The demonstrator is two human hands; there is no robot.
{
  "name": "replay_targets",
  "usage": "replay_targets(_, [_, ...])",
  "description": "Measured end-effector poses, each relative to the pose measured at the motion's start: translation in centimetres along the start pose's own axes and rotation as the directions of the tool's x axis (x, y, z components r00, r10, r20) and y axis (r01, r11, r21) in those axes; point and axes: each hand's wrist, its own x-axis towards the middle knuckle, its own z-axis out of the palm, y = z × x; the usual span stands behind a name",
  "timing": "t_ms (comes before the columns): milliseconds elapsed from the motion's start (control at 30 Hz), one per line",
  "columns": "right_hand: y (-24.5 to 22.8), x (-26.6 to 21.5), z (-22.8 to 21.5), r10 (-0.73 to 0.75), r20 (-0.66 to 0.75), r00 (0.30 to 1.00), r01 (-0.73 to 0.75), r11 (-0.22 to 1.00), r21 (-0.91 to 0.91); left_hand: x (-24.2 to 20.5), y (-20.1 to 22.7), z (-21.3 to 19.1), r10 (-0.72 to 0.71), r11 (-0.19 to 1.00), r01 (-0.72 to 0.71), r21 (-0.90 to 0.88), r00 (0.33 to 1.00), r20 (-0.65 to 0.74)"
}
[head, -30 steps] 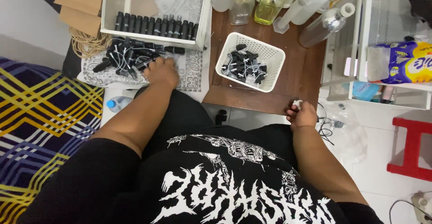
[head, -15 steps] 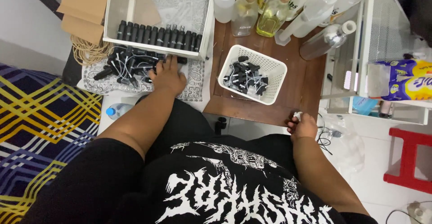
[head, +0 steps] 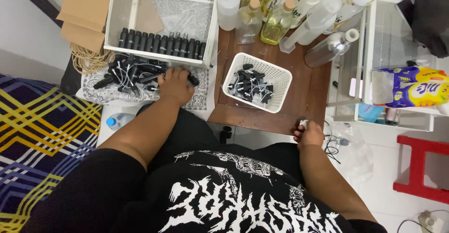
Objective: Assembling spray nozzle heads by inserting plastic dip tubes into the nozzle base
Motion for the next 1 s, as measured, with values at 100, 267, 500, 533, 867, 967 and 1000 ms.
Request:
replay_targets(100, [0.1,0.0,0.2,-0.004,0.016,1.0,0.003,0.999,0.037,1.6,-1.1,2.3,0.068,0.998,-0.068,-0.01,0.997,-0.035])
replay_targets(267, [0.2,0.0,0.4,0.003,0.025,1.0,-0.004,0.999,0.043,-0.1,-0.1,1.1,0.127,0.99,-0.124,0.062,0.99,-0.058])
replay_targets(500, [-1.9,-2.5,0.4,0.02,0.1,0.995,-0.023,0.999,0.029,-2.0,1.5,-0.3,-0.011,0.784,-0.052,-0.619,0.995,-0.098])
replay_targets(533, [-2.2,-3.0,0.3,0.017,0.103,0.995,-0.021,0.999,0.031,-1.9,1.9,-0.2,-0.012,0.784,-0.054,-0.618,0.995,-0.102])
replay_targets(867, [-8.1,-8.0,0.3,-0.105,0.224,0.969,0.052,0.971,0.232,-14.1,9.7,-12.0,0.396,-0.489,0.118,-0.864,0.913,-0.099])
replay_targets(967, [-13.9,-15.1,0.5,-0.251,0.286,0.925,0.15,0.932,0.331,-16.8,11.2,-14.1,0.571,-0.536,0.232,-0.811,0.808,-0.146])
replay_targets(1000, [-16.0,-18.1,0.3,-0.309,0.312,0.898,0.195,0.917,0.348,-17.8,11.8,-14.7,0.625,-0.533,0.286,-0.796,0.767,-0.142])
